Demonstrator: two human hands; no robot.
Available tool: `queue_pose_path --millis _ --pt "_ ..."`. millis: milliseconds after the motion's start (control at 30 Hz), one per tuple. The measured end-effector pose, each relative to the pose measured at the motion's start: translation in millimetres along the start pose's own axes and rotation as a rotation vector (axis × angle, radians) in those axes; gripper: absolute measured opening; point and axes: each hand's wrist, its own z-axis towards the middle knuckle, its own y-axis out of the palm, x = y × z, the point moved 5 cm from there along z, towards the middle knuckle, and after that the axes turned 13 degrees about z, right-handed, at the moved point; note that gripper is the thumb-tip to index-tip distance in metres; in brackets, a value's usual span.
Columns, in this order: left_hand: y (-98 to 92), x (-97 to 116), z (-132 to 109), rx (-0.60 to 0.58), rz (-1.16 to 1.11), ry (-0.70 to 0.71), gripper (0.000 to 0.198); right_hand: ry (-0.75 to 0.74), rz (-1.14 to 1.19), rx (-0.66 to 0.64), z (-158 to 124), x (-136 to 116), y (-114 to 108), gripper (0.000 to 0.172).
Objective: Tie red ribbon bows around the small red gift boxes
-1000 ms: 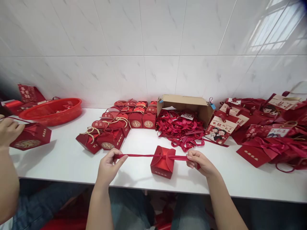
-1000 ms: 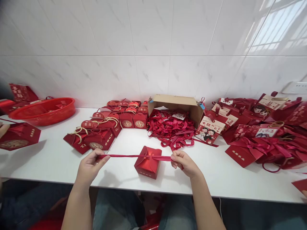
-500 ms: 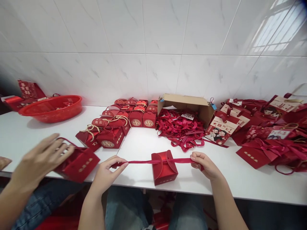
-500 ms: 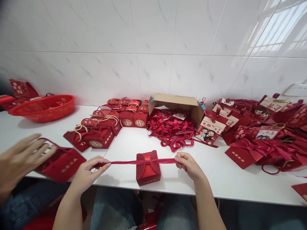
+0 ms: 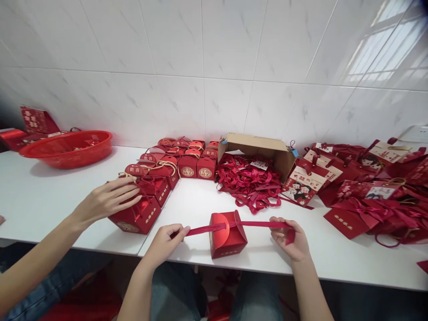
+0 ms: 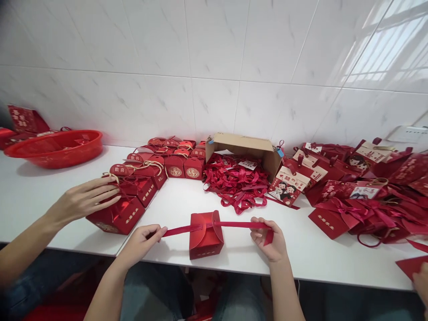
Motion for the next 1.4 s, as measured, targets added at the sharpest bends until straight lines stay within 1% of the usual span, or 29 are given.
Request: queue_pose_path --millis 100,167,233,333,400,467,533,567,667,733,800,867,933,967,1033,1100,1167,1233,1333,1367,1400 --pt "1.6 -5 1 0.003 -0.074 -0.02 0.049 -0.022 0.053 -0.014 0 -1 -1 0.007" --pt "-1.0 -10 2 0.015 -0.159 -0.017 0.049 -0.035 0.058 -0.005 -1 -1 1 0.01" --pt "-7.8 -13 2 0.06 -0.281 0.001 0.047 -0.068 0.047 -0.012 -3 -3 6 0.012" --pt "-22.1 -11 5 0.142 -0.545 0.023 0.039 -0.156 0.064 -0.059 -9 -9 20 0.015" --pt "-29.4 -5 8 0.151 -0.72 0.017 0.038 -0.196 0.098 -0.085 -13 -14 32 0.019" --pt "-34.6 7 13 0.14 -0.853 0.019 0.043 -0.226 0.096 -0.098 -17 -19 45 0.026" --pt "-38.8 21 19 0.143 -0.948 0.043 0.046 -0.271 0.04 -0.108 -20 -25 59 0.032" --pt "-40.7 30 21 0.148 -0.978 0.072 0.044 -0.298 -0.011 -0.116 -22 -28 66 0.033" --pt "-45.6 59 28 0.166 -0.962 0.192 0.031 -0.415 -0.191 -0.165 -27 -34 90 0.026" --pt "-49.6 78 30 0.218 -0.906 0.267 0.026 -0.511 -0.308 -0.21 -30 -34 105 0.024" --pt "-52.5 94 31 0.259 -0.875 0.325 0.032 -0.608 -0.428 -0.218 -32 -33 119 0.027" --pt "-52.6 109 32 0.241 -0.865 0.387 0.043 -0.709 -0.553 -0.193 -32 -30 131 0.029" --pt "-50.2 121 32 0.2 -0.843 0.446 0.047 -0.825 -0.631 -0.185 -32 -28 145 0.025" --pt "-48.7 125 32 0.197 -0.818 0.463 0.043 -0.877 -0.645 -0.195 -32 -27 153 0.021" --pt "-45.0 131 32 0.229 -0.737 0.455 0.029 -0.943 -0.643 -0.22 -31 -25 165 0.014" --pt "-40.8 135 32 0.279 -0.654 0.418 0.019 -0.959 -0.632 -0.227 -29 -23 173 0.011" --pt "-37.5 138 31 0.317 -0.614 0.398 0.02 -0.951 -0.62 -0.216 -28 -21 176 0.016" --pt "-35.4 141 30 0.32 -0.623 0.396 0.029 -0.93 -0.61 -0.205 -27 -19 177 0.023" --pt "-33.6 143 30 0.267 -0.686 0.398 0.05 -0.898 -0.613 -0.197 -26 -18 176 0.029" --pt "-33.2 143 30 0.246 -0.711 0.393 0.052 -0.893 -0.616 -0.196 -27 -18 176 0.029" --pt "-33.1 142 31 0.233 -0.732 0.385 0.05 -0.891 -0.618 -0.196 -27 -18 176 0.029"
